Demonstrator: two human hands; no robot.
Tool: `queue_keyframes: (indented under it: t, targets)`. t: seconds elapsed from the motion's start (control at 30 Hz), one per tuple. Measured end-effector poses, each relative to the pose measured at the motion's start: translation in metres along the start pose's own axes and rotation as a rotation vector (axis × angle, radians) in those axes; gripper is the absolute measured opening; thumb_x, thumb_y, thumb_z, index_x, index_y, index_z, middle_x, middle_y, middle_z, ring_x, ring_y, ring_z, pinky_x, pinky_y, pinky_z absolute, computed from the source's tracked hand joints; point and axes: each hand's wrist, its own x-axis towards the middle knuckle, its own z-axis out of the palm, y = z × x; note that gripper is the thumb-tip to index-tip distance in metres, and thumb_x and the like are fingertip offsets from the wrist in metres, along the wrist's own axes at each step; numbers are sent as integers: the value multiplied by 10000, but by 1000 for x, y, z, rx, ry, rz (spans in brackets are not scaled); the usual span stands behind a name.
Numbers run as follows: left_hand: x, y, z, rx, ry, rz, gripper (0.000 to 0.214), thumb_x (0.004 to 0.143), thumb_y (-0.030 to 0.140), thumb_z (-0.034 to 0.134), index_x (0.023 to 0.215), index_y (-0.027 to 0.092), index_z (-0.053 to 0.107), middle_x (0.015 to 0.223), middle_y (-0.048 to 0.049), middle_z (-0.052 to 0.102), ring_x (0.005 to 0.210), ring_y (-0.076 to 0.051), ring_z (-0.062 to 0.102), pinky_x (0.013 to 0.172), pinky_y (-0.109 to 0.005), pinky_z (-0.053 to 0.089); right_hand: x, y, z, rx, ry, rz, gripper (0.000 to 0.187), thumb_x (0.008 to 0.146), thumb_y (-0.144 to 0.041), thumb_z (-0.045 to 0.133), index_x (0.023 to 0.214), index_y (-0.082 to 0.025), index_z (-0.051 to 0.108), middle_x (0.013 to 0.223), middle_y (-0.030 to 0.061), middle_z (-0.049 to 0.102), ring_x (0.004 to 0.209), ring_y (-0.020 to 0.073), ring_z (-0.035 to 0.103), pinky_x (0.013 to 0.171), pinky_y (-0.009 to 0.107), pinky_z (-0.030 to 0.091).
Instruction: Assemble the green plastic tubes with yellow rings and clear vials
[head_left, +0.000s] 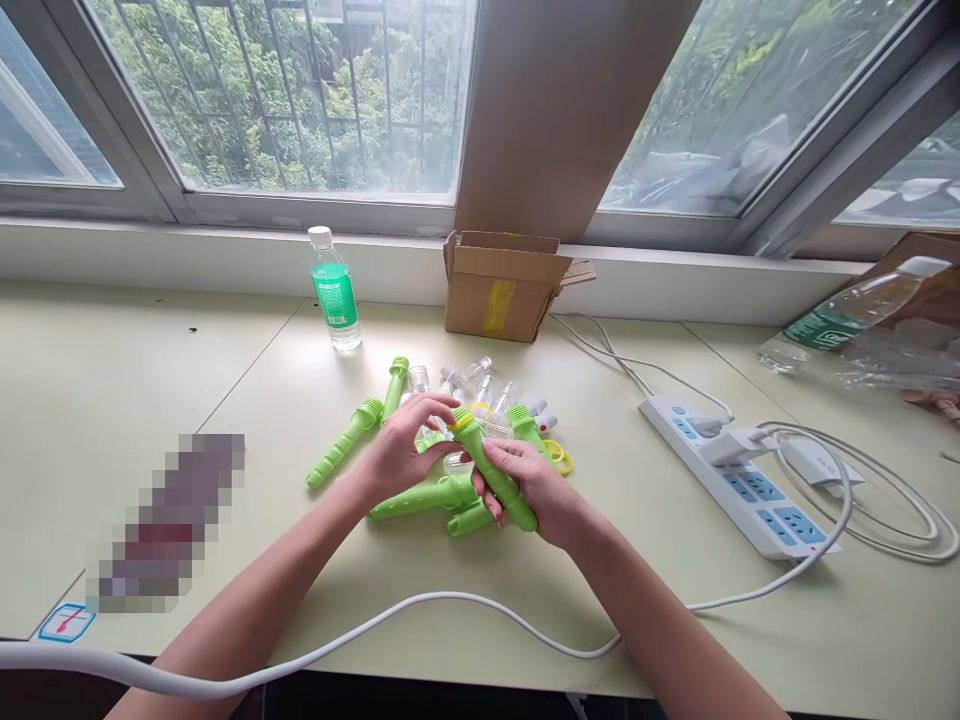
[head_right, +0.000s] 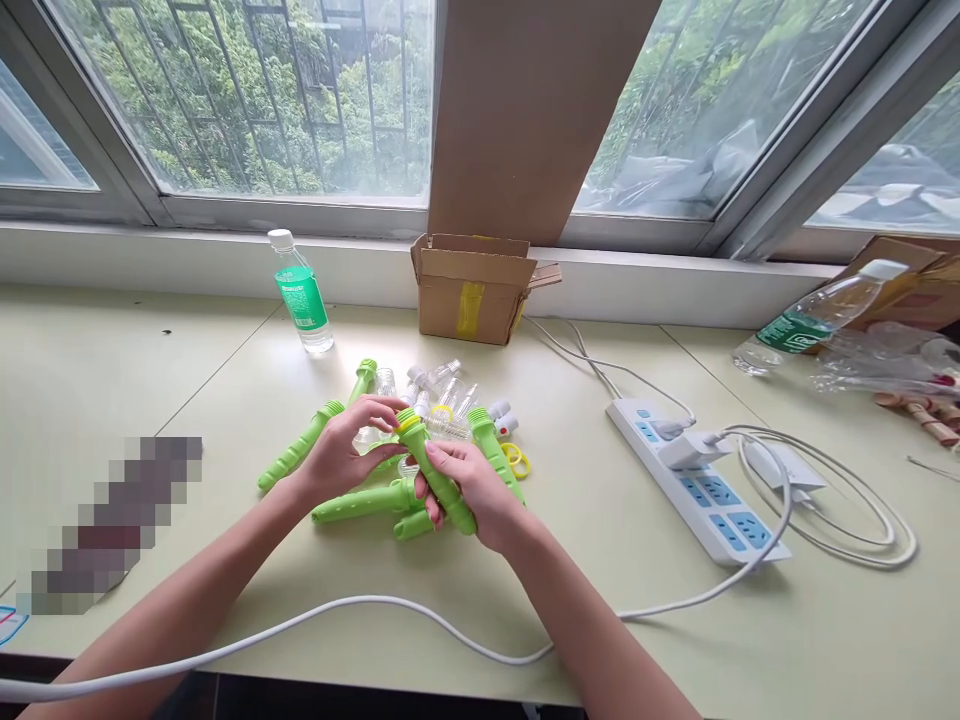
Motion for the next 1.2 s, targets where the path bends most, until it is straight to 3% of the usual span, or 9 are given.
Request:
queue_keyframes:
  t: [0.17, 0.3, 0.47, 0.63, 0.77, 0.87, 1.03, 1.2]
  targets:
    - [0, 1, 1, 1, -2, 9, 164, 814, 205, 693, 916, 178, 568, 1082, -97, 656, 1016, -203, 625, 735, -335, 603, -2, -1, 3, 14, 20, 57, 323, 875, -500, 568, 901, -180, 532, 609, -6, 629, 310, 49, 408, 281, 155, 290]
    - [0, 0, 2, -16, -4, -10, 161, 828, 214, 679, 945, 177, 574, 1087, -104, 651, 1024, -204, 628, 735, -332, 609, -5, -3, 8, -46, 54, 43, 395, 810, -439, 687, 1056, -218, 471, 737, -6, 675, 334, 47, 436, 276, 141, 292]
    - [-1, 0, 3, -40, 19, -37, 151, 826, 213, 682, 897, 176, 554, 1089, -97, 644, 1009, -197, 632, 742, -335, 609, -4, -3, 7, -90, 71, -20, 369, 793, -461, 702, 959, -194, 509, 786, 9, 664, 421, 79, 546, 321, 170, 388]
    - [-2, 1, 2, -21, 3, -31, 245, 813, 251, 700, 1002, 182, 560, 1127, -109, 624, 1041, -207, 617, 756, -346, 606, -2, -3, 5, -116, 45, -24, 366, 821, -519, 651, 935, -180, 576, 748, 9, 647, 473, 96, 581, 409, 207, 446]
    - [-1, 0, 0, -8, -25, -11, 351, 749, 277, 765, 1015, 184, 555, 1139, -113, 616, 1081, -228, 597, 764, -354, 603, -2, -3, 5, -118, 22, -38, 362, 848, -532, 612, 876, -172, 588, 736, 9, 636, 435, 69, 530, 366, 180, 371]
    - [0, -2, -1, 15, -15, 12, 275, 769, 237, 745, 974, 184, 568, 1105, -99, 630, 1053, -213, 602, 753, -348, 599, -2, -3, 5, -89, 17, -26, 346, 872, -515, 589, 867, -169, 581, 692, 4, 631, 377, 46, 463, 327, 161, 312]
    - [1, 0, -1, 33, 36, 44, 166, 797, 209, 714, 876, 178, 571, 1050, -82, 654, 985, -189, 630, 747, -340, 596, -2, -3, 3, -1, 30, 39, 342, 853, -507, 604, 814, -169, 566, 638, 2, 633, 319, 49, 442, 281, 161, 289]
    - [-1, 0, 3, -8, 28, 14, 193, 817, 165, 676, 979, 184, 573, 1114, -97, 637, 997, -192, 634, 733, -337, 607, -2, -4, 3, 32, 27, 60, 344, 854, -505, 594, 825, -163, 568, 608, 1, 630, 301, 53, 437, 265, 159, 294]
